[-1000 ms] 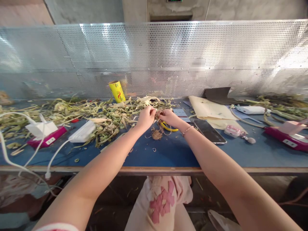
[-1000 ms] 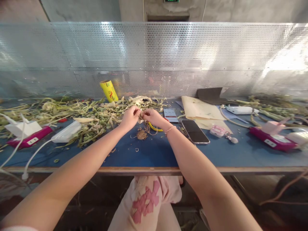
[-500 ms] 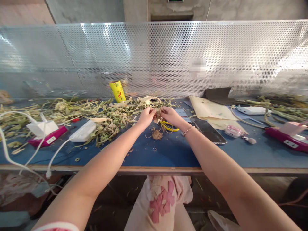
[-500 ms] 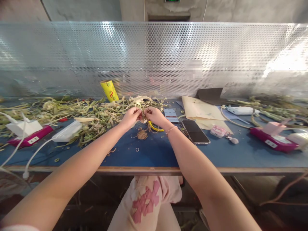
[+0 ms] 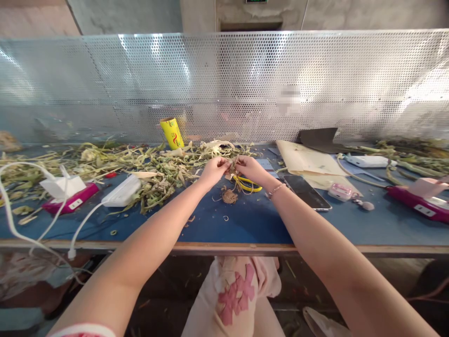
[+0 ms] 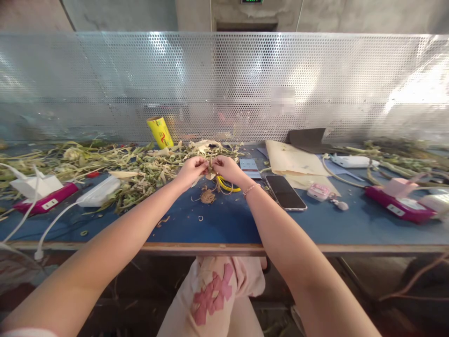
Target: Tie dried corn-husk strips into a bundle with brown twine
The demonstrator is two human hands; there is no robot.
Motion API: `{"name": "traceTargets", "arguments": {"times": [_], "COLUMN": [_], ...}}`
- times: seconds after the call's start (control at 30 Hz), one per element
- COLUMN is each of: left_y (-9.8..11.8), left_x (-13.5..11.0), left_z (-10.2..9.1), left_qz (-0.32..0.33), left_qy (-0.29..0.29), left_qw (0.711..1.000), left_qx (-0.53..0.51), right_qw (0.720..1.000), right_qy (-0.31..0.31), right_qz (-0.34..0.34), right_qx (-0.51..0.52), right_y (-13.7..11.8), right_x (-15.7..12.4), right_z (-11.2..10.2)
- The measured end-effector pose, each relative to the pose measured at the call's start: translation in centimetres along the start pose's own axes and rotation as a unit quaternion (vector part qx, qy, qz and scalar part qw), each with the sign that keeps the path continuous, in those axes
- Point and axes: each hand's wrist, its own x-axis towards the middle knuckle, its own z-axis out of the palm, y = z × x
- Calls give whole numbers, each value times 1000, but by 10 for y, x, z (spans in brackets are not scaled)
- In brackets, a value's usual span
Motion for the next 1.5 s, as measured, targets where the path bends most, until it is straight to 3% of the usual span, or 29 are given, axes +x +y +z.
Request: {"name": "traceTargets", "arguments": {"times": [0.33, 0.8, 1.13, 1.5], "left_y": [-1, -11, -1, -3], "left_x": [2, 7, 1, 3], "left_z": [-1, -5, -3, -6], "left_qz": [15, 60, 60, 93], "left_qy": [-9, 14, 9, -12], "left_qw": [1000, 997, 996, 988], "left_qx": [-20, 35, 65, 125], "right_qw": [998, 998, 995, 999], "right_qy": [17, 26, 25, -13], "right_qz": [22, 12, 26, 16], "right_qx": [51, 64, 96, 32], "right_y": [-1, -5, 1, 6], "right_x": [0, -1, 3, 5], "right_z": [-4, -8, -9, -9]}}
